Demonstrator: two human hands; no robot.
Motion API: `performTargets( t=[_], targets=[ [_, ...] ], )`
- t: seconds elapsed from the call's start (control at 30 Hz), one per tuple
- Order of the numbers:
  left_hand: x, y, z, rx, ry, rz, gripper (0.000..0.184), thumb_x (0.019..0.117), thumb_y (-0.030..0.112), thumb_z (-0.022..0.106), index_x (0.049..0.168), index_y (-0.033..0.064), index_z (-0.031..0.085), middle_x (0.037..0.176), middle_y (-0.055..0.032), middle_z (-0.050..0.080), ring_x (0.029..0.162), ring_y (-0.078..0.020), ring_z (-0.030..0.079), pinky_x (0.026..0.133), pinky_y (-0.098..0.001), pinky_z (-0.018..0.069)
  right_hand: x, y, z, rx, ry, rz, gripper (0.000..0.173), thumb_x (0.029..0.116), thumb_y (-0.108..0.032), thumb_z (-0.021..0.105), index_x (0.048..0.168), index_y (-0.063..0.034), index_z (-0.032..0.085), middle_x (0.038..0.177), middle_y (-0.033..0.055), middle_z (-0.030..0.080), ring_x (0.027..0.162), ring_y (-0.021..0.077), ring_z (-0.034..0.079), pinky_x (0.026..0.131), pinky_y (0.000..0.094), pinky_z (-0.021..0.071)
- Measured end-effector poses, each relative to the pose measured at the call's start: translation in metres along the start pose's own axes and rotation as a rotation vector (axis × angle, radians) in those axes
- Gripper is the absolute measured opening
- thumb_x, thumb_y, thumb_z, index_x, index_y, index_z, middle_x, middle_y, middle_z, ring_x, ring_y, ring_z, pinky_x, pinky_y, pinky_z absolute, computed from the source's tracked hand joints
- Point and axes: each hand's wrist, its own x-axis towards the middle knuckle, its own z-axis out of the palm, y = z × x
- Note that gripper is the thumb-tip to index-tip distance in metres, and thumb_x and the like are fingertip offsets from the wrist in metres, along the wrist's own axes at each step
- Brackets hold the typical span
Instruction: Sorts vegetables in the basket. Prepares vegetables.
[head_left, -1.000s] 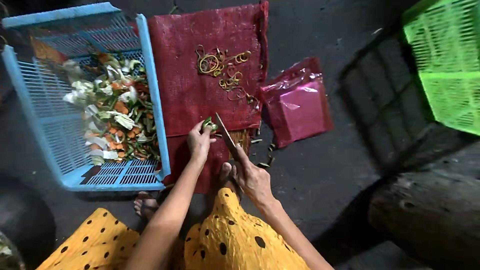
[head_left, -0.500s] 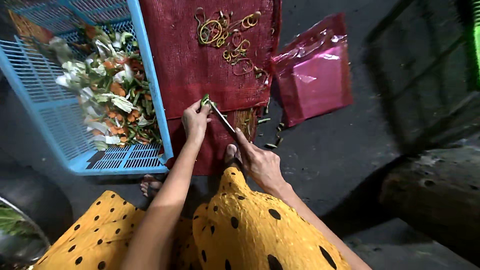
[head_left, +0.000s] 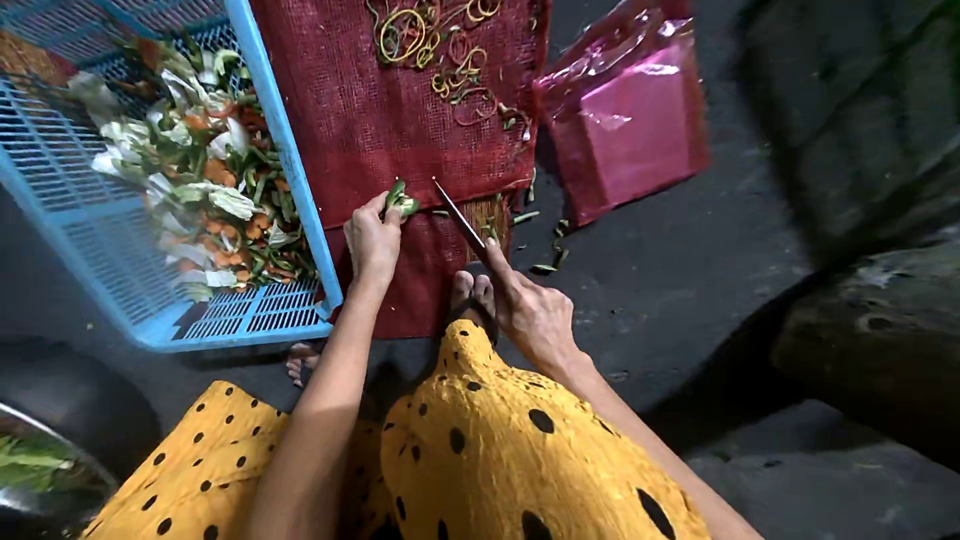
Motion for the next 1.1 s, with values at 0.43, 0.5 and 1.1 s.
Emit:
performTargets(
  t=[0.43, 0.5, 1.1],
  targets=[
    [-0.002, 0.001, 0.0, 0.1, -0.007, 0.013, 0.029, 0.1031, 0.013, 0.059, 0.129, 0.0059, 0.069, 0.111, -0.0122, 0.075, 0.095, -0.02, 0.074, 0.089, -0.0393, 0.0597, 0.003, -0.007, 0.007, -0.03, -0.085, -0.049, 0.051, 0.1028, -0.015, 0.054, 0.153, -0.0199, 0.051, 0.077, 0.0143, 0.068, 0.057, 0.0362, 0.065, 0.045, 0.0485, 0.0475],
    [-0.004, 0.002, -0.003, 0.106, -0.005, 0.02, 0.029, 0.1034, 0.013, 0.059, 0.129, 0.0061, 0.069, 0.112, -0.0122, 0.075, 0.095, -0.0204, 0.074, 0.089, -0.0396, 0.0594, 0.0, -0.005, 0.008, -0.03, -0.047, -0.031, 0.049, 0.1039, -0.017, 0.051, 0.153, -0.0179, 0.052, 0.075, 0.0145, 0.067, 0.054, 0.0356, 0.063, 0.043, 0.0481, 0.0464],
    [-0.005, -0.008, 0.003, 0.245, 0.04, 0.14, 0.032, 0.1031, 0.012, 0.058, 0.133, 0.0031, 0.067, 0.121, -0.0166, 0.072, 0.114, -0.0268, 0.069, 0.104, -0.043, 0.0508, 0.002, -0.014, 0.011, -0.049, -0.086, -0.051, 0.056, 0.0992, -0.012, 0.057, 0.154, -0.0227, 0.05, 0.076, 0.0139, 0.067, 0.059, 0.0365, 0.065, 0.044, 0.0475, 0.0462]
  ],
)
